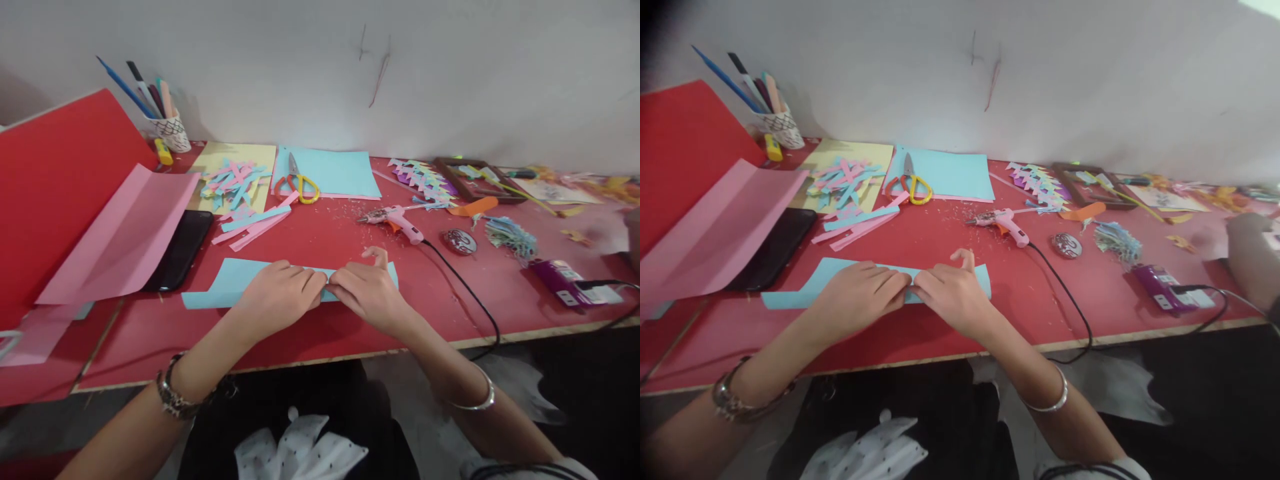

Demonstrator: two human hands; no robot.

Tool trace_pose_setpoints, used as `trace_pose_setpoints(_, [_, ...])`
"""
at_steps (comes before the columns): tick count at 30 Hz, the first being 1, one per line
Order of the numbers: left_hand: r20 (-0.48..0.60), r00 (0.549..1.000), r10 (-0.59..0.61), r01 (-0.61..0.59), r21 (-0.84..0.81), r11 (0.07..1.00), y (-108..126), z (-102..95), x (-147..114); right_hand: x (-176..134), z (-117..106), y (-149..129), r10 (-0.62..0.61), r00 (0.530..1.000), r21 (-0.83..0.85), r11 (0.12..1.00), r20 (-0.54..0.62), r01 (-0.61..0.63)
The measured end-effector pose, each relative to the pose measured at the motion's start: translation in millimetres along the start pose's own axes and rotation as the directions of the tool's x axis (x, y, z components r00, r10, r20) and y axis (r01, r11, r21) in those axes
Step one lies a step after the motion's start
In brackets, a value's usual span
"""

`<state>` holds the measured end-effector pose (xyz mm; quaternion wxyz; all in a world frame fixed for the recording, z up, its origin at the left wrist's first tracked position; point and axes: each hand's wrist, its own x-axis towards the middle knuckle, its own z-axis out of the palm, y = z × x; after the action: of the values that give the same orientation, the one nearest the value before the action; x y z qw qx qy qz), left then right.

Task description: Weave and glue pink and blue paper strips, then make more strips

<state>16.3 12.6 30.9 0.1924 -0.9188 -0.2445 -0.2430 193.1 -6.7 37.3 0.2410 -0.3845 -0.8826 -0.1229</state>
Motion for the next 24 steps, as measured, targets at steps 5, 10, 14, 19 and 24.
trace_pose_setpoints(5, [-0.023,0.998,0.061,-0.062,-0.020,0.998,-12,-5.0,-13,-9,-7,5,0.021,0.999,0.092,0.995,0.030,-0.023])
trace_pose_setpoints(10, [0.028,0.998,0.061,-0.060,-0.031,0.998,-30,-15.9,-39,-22,-19,17,0.096,0.994,0.104,0.989,0.047,-0.101])
trace_pose_setpoints(14, [0.094,0.994,-0.058,0.056,0.019,0.998,-49,-22.1,-75,-34,-29,30,0.164,0.986,0.093,0.982,0.039,-0.167])
trace_pose_setpoints(19, [-0.028,0.929,-0.370,0.368,0.190,0.910,-60,-34.7,-94,-39,-34,30,0.175,0.984,0.040,0.984,-0.028,-0.174])
trace_pose_setpoints(24, [-0.013,0.977,-0.214,0.214,-0.024,0.977,-36,-42.2,-53,-33,-27,15,-0.016,0.998,-0.078,0.997,-0.067,0.011])
